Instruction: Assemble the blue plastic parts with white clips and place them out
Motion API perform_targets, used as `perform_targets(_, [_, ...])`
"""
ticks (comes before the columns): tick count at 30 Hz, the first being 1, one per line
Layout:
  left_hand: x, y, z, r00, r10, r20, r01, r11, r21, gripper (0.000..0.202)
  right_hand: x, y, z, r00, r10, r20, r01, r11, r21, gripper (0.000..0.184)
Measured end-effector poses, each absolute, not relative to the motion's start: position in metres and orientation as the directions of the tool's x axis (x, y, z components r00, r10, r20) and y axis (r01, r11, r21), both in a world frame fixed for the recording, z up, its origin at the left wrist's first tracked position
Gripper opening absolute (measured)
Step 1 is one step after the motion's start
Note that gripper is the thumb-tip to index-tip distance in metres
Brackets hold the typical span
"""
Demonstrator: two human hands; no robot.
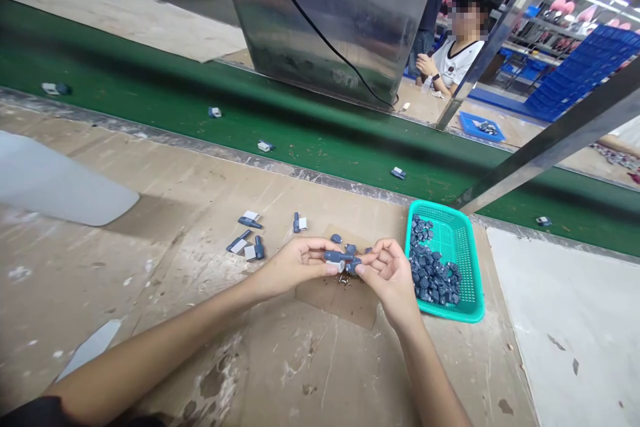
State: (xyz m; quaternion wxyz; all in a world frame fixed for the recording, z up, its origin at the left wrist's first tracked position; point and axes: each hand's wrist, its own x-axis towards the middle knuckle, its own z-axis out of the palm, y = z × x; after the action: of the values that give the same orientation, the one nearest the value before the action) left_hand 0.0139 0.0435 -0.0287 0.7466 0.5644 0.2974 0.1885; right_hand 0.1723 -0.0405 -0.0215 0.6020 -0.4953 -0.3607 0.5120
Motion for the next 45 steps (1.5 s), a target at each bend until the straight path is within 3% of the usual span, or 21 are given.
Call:
perform_targets(8, [0.014,0.031,-0.021,0.735,0.635,-0.238,0.069,0.278,0.958,0.028,0.162,-0.049,-0.020,0.250,0.968,-0.036,-0.176,0.009,-0.984,0.027])
perform_targets(15, [0.019,0.024,-0.015,0.725,0.675,-0.138,0.109,0.086,0.990,0.020,0.163,-0.056,-0.019,0.278,0.959,-0.058,-0.195,-0.003,-0.981,0.029])
perform_targets(22, [0.026,0.008,-0.011,0.697,0.717,-0.026,-0.023,0.058,0.998,0.018,0.158,-0.067,-0.024,0.297,0.954,0.025,-0.182,0.083,-0.980,0.020])
perform_targets(25, [0.032,0.016,-0.010,0.746,0.665,-0.023,0.038,-0.008,0.999,0.017,0.164,-0.066,-0.026,0.332,0.940,0.074,-0.046,0.095,-0.994,0.018])
perform_targets(28, [0.051,0.055,-0.017,0.840,0.538,-0.076,0.141,-0.080,0.987,0.023,0.198,-0.059,-0.027,0.339,0.932,0.130,0.277,0.033,-0.960,0.043])
perform_targets(30, [0.069,0.095,-0.026,0.822,0.567,-0.052,0.193,-0.191,0.962,0.029,0.235,-0.057,-0.027,0.349,0.911,0.221,0.605,-0.039,-0.795,0.053])
perform_targets(32, [0.087,0.139,-0.037,0.691,0.721,0.044,0.308,-0.350,0.885,0.027,0.273,-0.059,-0.029,0.320,0.899,0.300,0.884,-0.169,-0.436,0.038])
perform_targets(34, [0.100,0.177,-0.046,0.593,0.798,0.108,0.479,-0.456,0.750,0.025,0.302,-0.062,-0.033,0.229,0.957,0.178,0.973,-0.221,-0.062,0.033])
perform_targets(36, [0.104,0.205,-0.053,0.554,0.821,0.136,0.559,-0.488,0.670,0.022,0.317,-0.065,-0.037,0.160,0.987,0.022,0.971,-0.161,0.179,0.037])
perform_targets(40, [0.088,0.236,-0.056,0.504,0.845,0.178,0.613,-0.495,0.616,0.023,0.317,-0.065,-0.037,0.132,0.980,-0.146,0.944,-0.080,0.319,0.040])
perform_targets(45, [0.047,0.268,-0.054,0.418,0.898,0.137,0.704,-0.415,0.576,0.025,0.321,-0.055,-0.035,0.146,0.972,-0.186,0.919,-0.064,0.388,0.036])
